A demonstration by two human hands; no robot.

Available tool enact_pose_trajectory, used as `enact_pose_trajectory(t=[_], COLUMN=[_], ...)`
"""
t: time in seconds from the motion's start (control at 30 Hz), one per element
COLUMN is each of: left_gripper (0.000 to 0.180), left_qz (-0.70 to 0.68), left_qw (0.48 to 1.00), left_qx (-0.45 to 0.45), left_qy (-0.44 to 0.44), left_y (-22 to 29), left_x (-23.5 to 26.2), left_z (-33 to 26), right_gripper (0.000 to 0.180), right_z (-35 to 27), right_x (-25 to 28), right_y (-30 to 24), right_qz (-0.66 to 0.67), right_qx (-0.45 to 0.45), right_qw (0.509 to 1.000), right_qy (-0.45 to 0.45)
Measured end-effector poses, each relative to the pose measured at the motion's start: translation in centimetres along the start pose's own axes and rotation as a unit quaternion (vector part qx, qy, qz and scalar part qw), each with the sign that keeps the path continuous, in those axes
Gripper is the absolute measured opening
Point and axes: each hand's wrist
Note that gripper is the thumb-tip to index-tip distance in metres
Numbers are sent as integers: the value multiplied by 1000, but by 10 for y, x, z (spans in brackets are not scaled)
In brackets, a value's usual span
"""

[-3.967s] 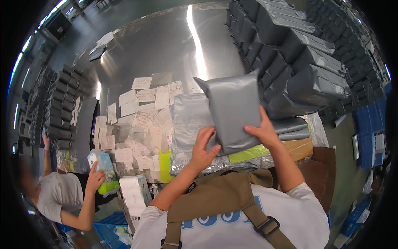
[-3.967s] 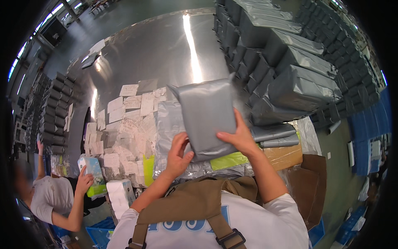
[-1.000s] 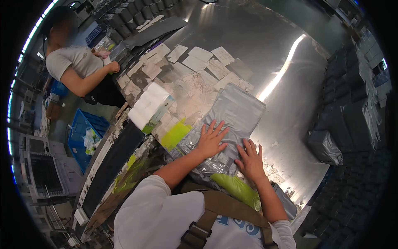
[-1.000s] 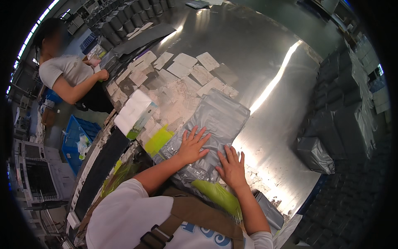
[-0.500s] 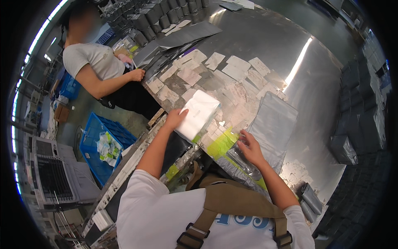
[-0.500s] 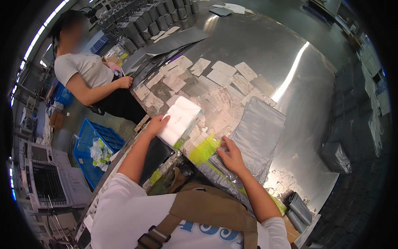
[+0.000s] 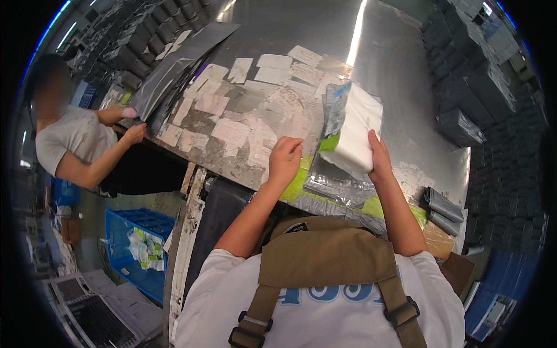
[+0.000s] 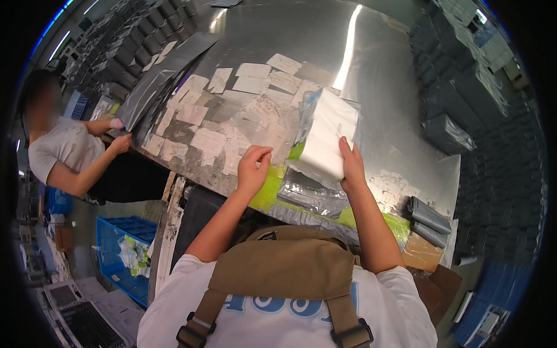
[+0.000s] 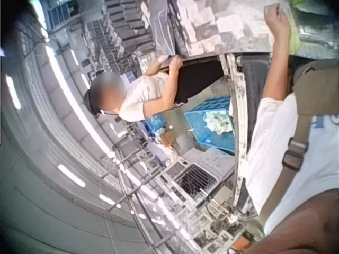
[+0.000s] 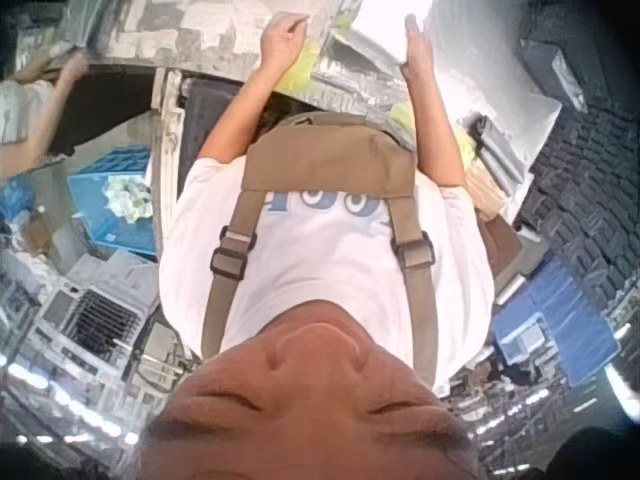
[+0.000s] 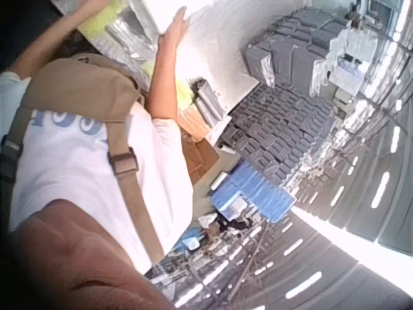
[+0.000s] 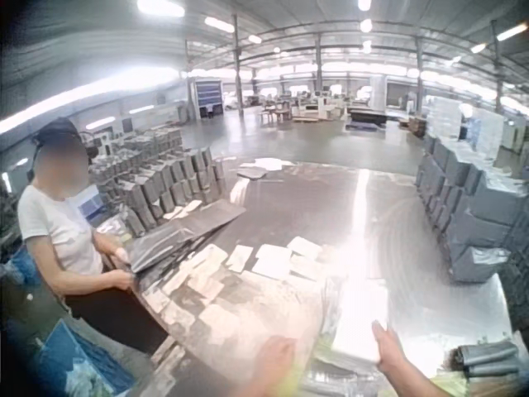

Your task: The person picks up stacks of tissues from a conveyor and a workbench, inserts them into plastic shipping bags, seals the bags by removing the adhesive liners, and stacks the completed packages onto a pallet.

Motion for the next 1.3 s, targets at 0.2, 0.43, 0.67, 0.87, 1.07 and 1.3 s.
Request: enact_pose_trajectory(t=[0.2, 0.43, 0.67, 0.87, 1.07, 1.3], left_gripper=[18, 20, 18, 11, 7, 5], left_qz=[68, 184, 216, 148, 190, 88], left_qw=[948, 887, 881, 890, 873, 970], left_qx=[-192, -259, -273, -283, -299, -41], left_qy=[-244, -335, -320, -327, -335, -222], left_y=[7, -30, -25, -24, -43, -30], left_x=[-80, -85, -92, -85, -93, -101], left_z=[-4, -1, 14, 25, 21, 23], right_gripper=[54, 62, 74, 78, 76, 43], right_z=[-47, -145, -147, -161, -158, -135], right_x=[89, 118, 91, 85, 86, 93], right_y=[-15, 16, 50, 79, 68, 28], right_qz=[2, -142, -184, -214, -224, -597], right_qx=[47, 95, 73, 40, -30, 67], right_qw=[993, 970, 977, 976, 974, 799], right_qy=[109, 171, 81, 24, 22, -6])
Point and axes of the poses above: each hand's wrist, its own z-axis towards the middle knuckle, its own x-axis out of the back of the hand, y = z × x, and after that the axes turned 1 degree about -x, right-handed
